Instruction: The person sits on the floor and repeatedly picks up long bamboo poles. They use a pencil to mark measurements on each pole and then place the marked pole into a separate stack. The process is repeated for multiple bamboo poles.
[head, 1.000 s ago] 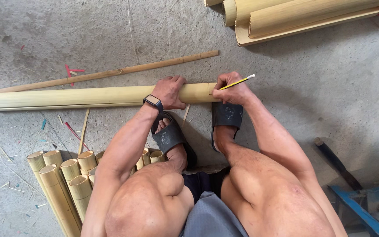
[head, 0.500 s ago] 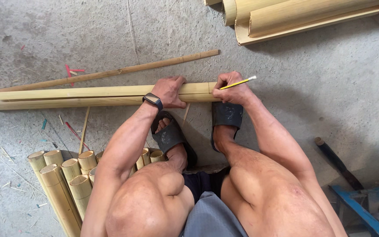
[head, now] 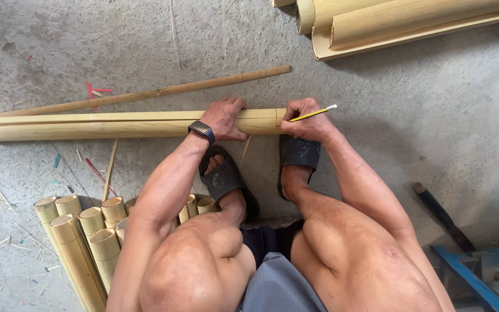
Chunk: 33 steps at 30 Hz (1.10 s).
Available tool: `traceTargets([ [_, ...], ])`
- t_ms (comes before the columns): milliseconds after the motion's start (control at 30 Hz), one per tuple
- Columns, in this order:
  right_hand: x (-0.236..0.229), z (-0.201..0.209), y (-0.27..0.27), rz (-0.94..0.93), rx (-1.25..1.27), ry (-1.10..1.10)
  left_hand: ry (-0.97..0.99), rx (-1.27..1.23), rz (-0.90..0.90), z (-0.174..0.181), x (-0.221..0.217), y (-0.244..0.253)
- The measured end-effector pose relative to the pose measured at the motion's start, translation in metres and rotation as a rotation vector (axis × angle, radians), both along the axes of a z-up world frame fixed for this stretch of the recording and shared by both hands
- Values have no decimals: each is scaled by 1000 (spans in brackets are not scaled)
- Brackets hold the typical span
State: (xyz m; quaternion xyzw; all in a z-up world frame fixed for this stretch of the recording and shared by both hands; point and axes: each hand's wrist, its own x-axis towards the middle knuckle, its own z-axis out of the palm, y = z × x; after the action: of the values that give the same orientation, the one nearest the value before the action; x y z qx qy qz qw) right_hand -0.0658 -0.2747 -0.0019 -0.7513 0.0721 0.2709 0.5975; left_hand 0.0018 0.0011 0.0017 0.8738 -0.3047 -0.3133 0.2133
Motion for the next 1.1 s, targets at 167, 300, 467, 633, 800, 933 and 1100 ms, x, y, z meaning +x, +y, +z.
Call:
traceTargets([
  [167,0,-6,2,-160,55,19,73,68,6,3,2,-2],
  [300,1,-10,5,-169,-18,-8,-92,-75,0,4,-3,-2],
  [467,3,-2,1,-42,21,34,-35,-32,-9,-2,1,0],
  [633,6,6,2,-75,10,91,102,88,-29,-3,6,-3],
  [800,5,3,8,-225,42,105,-64,-18,-43,3,1,-5],
  [933,5,4,4,-90,58,58,17,74,-46,2,6,-7],
  [1100,6,9,3,-33,48,69,164,216,-62,1,12,-9],
])
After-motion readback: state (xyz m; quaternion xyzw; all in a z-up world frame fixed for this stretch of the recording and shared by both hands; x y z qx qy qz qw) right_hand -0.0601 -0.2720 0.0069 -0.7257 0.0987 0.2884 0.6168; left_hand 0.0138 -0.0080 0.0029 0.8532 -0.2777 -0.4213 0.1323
